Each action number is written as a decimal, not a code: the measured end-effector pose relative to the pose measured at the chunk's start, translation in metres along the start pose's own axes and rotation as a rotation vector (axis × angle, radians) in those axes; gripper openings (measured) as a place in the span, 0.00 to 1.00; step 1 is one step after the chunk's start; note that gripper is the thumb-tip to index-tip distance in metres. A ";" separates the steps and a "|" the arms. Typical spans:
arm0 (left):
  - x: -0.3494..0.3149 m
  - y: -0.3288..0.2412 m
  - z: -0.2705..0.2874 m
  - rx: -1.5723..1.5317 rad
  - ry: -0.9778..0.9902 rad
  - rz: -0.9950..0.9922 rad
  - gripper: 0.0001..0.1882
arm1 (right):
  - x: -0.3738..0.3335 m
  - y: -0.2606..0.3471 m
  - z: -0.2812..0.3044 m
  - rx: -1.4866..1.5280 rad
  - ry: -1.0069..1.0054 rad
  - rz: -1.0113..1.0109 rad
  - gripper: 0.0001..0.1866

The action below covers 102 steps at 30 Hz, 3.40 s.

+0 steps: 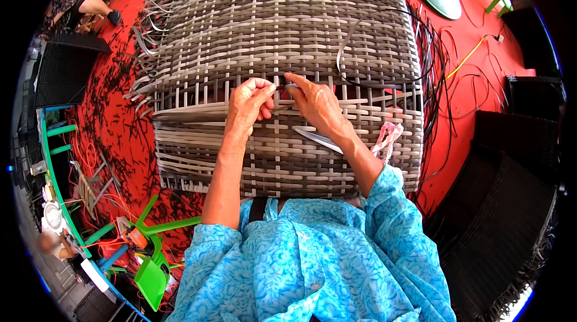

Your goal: The person weaves wicker furniture by threading synthetic strips through the frame using a tool, tucking the ends, and turning the frame to weave strips across the panel by hand.

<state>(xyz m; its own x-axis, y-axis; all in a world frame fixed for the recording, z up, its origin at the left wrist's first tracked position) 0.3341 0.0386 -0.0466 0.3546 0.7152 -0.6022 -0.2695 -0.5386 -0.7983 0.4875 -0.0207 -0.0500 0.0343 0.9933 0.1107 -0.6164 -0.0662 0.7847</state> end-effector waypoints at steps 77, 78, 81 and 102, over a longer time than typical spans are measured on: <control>0.022 -0.002 -0.002 0.447 -0.092 -0.006 0.07 | 0.010 -0.022 -0.012 0.237 0.080 -0.379 0.10; 0.022 -0.001 0.001 0.381 -0.108 -0.011 0.07 | 0.006 -0.017 -0.016 0.239 0.076 -0.380 0.10; 0.027 0.004 0.010 0.135 -0.143 0.048 0.06 | -0.012 0.014 -0.015 -0.157 -0.153 0.130 0.15; 0.038 0.015 0.027 -0.075 -0.193 -0.055 0.11 | -0.085 0.027 -0.041 -0.064 0.000 0.420 0.14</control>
<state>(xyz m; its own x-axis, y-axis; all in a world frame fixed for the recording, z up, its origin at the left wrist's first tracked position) 0.3189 0.0693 -0.0815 0.1869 0.8127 -0.5518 -0.1840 -0.5228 -0.8323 0.4357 -0.1030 -0.0625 -0.2298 0.8813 0.4129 -0.6244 -0.4589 0.6320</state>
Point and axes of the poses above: each hand's wrist, its own x-axis towards the middle knuckle, its own z-axis out of the back of the hand, y = z × x, the point moved 2 cm from there along x, towards the middle knuckle, and after that the axes turned 11 degrees about z, right-handed, at the moved point
